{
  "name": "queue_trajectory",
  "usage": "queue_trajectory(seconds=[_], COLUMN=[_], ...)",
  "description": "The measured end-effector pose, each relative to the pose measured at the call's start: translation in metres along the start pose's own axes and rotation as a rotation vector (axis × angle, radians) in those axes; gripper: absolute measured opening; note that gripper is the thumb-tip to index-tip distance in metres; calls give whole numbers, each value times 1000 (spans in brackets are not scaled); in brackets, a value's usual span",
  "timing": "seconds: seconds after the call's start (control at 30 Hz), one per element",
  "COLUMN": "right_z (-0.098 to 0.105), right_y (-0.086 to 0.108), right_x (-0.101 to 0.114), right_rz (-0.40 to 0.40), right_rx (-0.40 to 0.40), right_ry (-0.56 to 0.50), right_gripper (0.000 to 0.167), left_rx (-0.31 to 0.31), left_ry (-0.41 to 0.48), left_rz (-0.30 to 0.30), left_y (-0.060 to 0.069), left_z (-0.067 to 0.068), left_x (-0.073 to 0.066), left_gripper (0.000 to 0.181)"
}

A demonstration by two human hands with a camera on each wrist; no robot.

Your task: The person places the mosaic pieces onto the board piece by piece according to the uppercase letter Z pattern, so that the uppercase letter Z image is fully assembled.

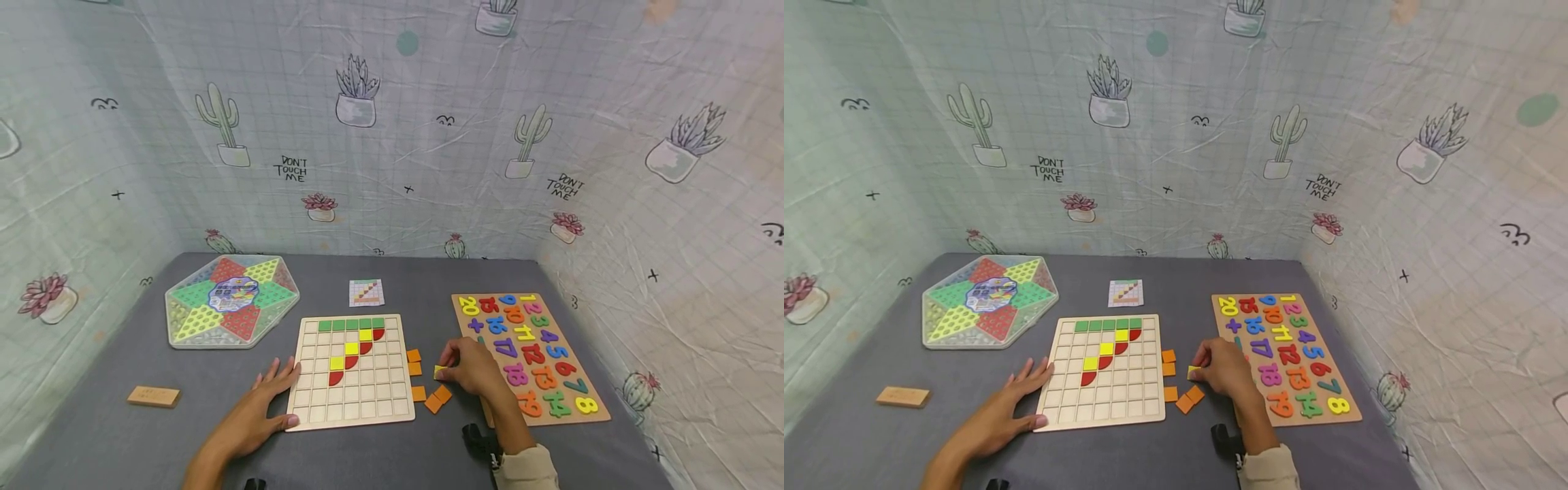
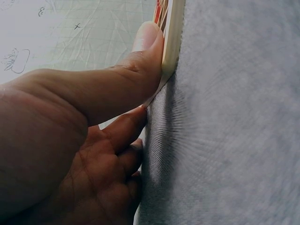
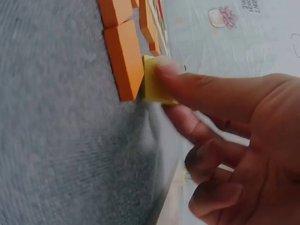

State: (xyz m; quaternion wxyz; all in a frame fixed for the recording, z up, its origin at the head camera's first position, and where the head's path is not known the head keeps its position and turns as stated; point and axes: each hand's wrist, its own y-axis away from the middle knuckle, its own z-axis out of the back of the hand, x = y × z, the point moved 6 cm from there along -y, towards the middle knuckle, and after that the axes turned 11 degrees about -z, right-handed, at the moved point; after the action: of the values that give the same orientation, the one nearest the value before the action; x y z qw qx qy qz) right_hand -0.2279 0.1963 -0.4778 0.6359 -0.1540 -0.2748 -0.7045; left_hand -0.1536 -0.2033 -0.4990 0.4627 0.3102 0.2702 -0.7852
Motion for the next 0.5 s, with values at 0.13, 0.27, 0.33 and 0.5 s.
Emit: queue_trajectory(seconds=[0.13,0.27,0.33,0.5], right_z=[-2,-4,-6,-8], right_y=[1,5,7,12], right_x=[9,24,31,50], right_rz=[87,185,207,214], right_rx=[9,39,53,67], right_ry=[-64,-141,-166,-181], right_gripper=[18,9,8,7], left_rx=[10,26,32,33], left_ry=[3,4,3,4], left_rz=[11,28,35,35], left_y=[0,-1,-1,-1], left_z=[1,1,1,0], left_x=[-1,-1,-1,-1], left_gripper=[95,95,95,95])
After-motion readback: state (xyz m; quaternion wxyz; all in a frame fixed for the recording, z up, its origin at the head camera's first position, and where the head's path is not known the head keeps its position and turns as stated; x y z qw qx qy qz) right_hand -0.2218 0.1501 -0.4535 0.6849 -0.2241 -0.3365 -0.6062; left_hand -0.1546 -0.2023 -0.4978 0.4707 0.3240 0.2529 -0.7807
